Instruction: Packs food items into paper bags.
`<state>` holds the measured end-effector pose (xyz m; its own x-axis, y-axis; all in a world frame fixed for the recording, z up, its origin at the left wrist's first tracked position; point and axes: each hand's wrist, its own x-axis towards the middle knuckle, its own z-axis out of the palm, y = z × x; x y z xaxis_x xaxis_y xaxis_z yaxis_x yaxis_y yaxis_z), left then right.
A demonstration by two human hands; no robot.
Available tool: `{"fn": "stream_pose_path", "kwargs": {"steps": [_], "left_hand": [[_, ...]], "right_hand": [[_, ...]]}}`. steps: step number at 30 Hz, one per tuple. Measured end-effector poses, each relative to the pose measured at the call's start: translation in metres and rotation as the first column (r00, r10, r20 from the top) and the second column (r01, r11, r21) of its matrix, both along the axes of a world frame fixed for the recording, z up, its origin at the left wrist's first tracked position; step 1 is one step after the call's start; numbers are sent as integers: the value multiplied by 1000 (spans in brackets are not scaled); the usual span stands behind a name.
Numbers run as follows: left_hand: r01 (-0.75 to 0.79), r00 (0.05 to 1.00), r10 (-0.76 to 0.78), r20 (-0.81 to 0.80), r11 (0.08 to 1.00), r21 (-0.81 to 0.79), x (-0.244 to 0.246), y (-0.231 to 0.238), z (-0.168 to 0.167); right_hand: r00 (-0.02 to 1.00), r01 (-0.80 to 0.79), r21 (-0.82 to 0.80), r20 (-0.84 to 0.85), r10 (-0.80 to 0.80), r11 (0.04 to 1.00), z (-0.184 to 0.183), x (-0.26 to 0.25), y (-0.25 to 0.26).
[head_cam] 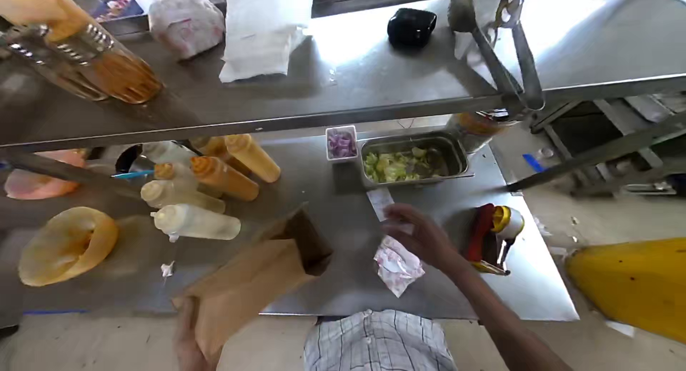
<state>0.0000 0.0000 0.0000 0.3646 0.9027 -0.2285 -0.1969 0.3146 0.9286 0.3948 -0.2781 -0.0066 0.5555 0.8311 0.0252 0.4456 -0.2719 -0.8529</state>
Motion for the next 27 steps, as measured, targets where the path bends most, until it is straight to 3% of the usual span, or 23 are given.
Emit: {"fn": "stream_pose_path", "kwargs": {"steps": [2, 4, 6, 9, 12, 15, 18, 20, 22, 23, 25, 27], "left_hand": [[-6, 1000, 7, 10, 996, -92, -5, -7, -14], [34, 998, -23, 59, 983, -179, -3, -16, -38], [72, 992, -44, 117, 967, -244, 7, -22, -59], [93, 981, -29, 193, 939, -331, 22, -31, -79], [84, 976, 2, 219, 920, -382, 30, -36, -86], [144, 963, -39, 266, 911, -387, 39, -34, -86], [205, 949, -92, 300, 906, -370, 44, -27, -89], [215, 962, -131, 239, 904, -370, 51, -24, -92], [254, 961, -185, 208, 888, -384, 64, -23, -96], [274, 958, -213, 191, 876, -397, 72, -24, -97], [316, 949, -273, 160, 843, -435, 89, -30, -96], [389, 921, -350, 172, 806, -447, 107, -34, -94]], "right_hand": [[997, 38, -291, 68, -19, 956, -10, 5, -14], [999, -14, -576, 16, 29, 817, -27, -18, -14], [1000, 9, -697, 27, 14, 717, -58, -50, -8], [982, 163, -687, 180, -51, 708, -102, -74, -8], [957, 254, -629, 276, -95, 735, -117, -76, -13], [971, 238, -572, 135, -197, 785, -113, -53, -26], [896, 177, -408, -309, -318, 895, -81, -19, -42], [881, 137, -254, -410, -235, 957, -37, -6, -48], [971, -29, -139, -239, -5, 990, 14, 3, -48], [987, -131, -167, -118, 112, 977, 40, 5, -43], [931, -312, -366, 69, 360, 877, 83, 2, -27], [805, -412, -594, 118, 582, 690, 106, -8, -10]]}}
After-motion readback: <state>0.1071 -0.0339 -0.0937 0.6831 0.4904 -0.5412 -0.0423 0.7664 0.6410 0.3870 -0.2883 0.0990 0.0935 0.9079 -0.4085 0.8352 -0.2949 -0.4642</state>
